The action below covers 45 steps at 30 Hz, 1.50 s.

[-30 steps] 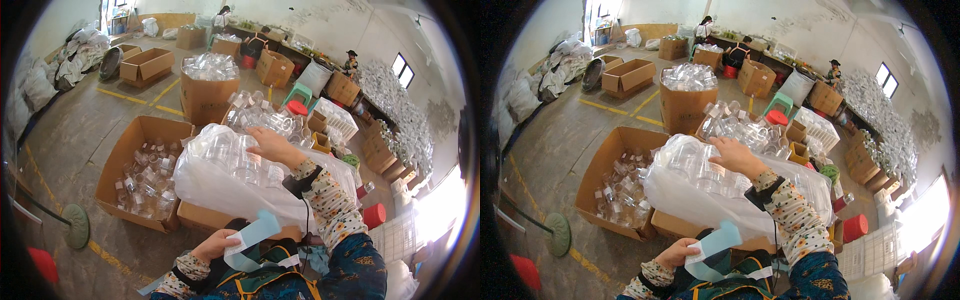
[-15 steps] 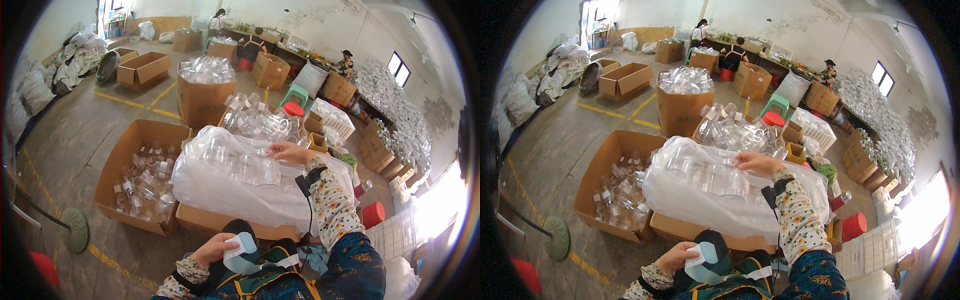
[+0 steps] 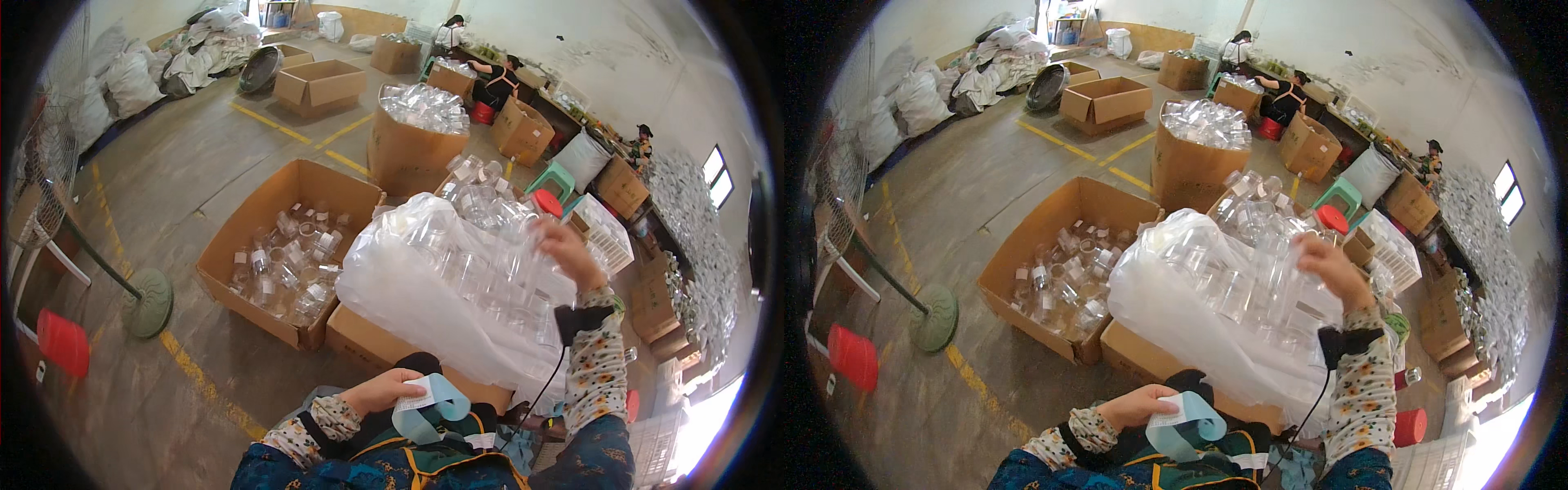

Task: The person applies adhesive labels to the base of clear plastic containers by hand and then places them into a larger plastic bag.

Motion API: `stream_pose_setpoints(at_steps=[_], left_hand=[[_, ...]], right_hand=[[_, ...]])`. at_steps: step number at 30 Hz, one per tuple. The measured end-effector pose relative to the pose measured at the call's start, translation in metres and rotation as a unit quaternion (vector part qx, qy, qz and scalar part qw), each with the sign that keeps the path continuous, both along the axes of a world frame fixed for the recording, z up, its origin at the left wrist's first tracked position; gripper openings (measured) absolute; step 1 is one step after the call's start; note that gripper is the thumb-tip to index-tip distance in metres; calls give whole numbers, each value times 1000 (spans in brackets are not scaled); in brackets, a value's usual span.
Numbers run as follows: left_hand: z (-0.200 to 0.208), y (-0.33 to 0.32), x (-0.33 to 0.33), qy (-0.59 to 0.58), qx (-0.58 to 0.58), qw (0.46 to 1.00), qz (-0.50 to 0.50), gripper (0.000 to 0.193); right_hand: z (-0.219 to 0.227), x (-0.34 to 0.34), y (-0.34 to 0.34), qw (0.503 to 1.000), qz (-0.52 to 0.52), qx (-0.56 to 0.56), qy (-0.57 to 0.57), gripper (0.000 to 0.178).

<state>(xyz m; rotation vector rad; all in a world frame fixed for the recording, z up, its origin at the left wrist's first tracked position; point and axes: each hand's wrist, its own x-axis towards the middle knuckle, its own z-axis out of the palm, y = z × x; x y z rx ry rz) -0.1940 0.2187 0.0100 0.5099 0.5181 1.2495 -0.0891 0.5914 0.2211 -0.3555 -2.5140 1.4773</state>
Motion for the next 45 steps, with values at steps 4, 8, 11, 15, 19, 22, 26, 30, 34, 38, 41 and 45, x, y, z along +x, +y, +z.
stream_pose_setpoints(at_steps=[4,8,11,15,19,22,26,30,34,38,41,45], left_hand=[[1,8,2,19,-6,1000,-11,29],[15,18,10,120,31,992,-7,29],[24,15,4,182,37,983,11,28],[27,15,2,284,57,955,61,26],[57,16,-9,389,72,917,54,25],[46,11,-12,243,126,962,12,20],[52,16,-8,134,158,978,3,25],[68,23,6,133,113,985,3,31],[73,25,14,123,130,983,-26,27],[79,23,24,53,122,989,-72,23],[73,22,30,51,125,985,-107,21],[73,25,30,17,103,987,-122,25]], right_hand=[[62,-76,-50,966,44,-89,237,50],[100,-136,-109,986,28,87,138,44],[76,-128,-157,954,175,241,47,36],[-8,-48,-207,929,283,186,-146,40],[-52,6,-212,962,220,55,-154,42],[-43,30,-190,956,215,18,-200,37],[-30,59,-170,967,170,12,-191,31],[-19,59,-185,971,207,107,-51,40],[-14,56,-198,957,265,107,-48,41],[-25,61,-201,954,295,23,-35,27],[-31,65,-202,952,303,-20,-19,20],[-33,70,-197,959,282,-37,12,16]])
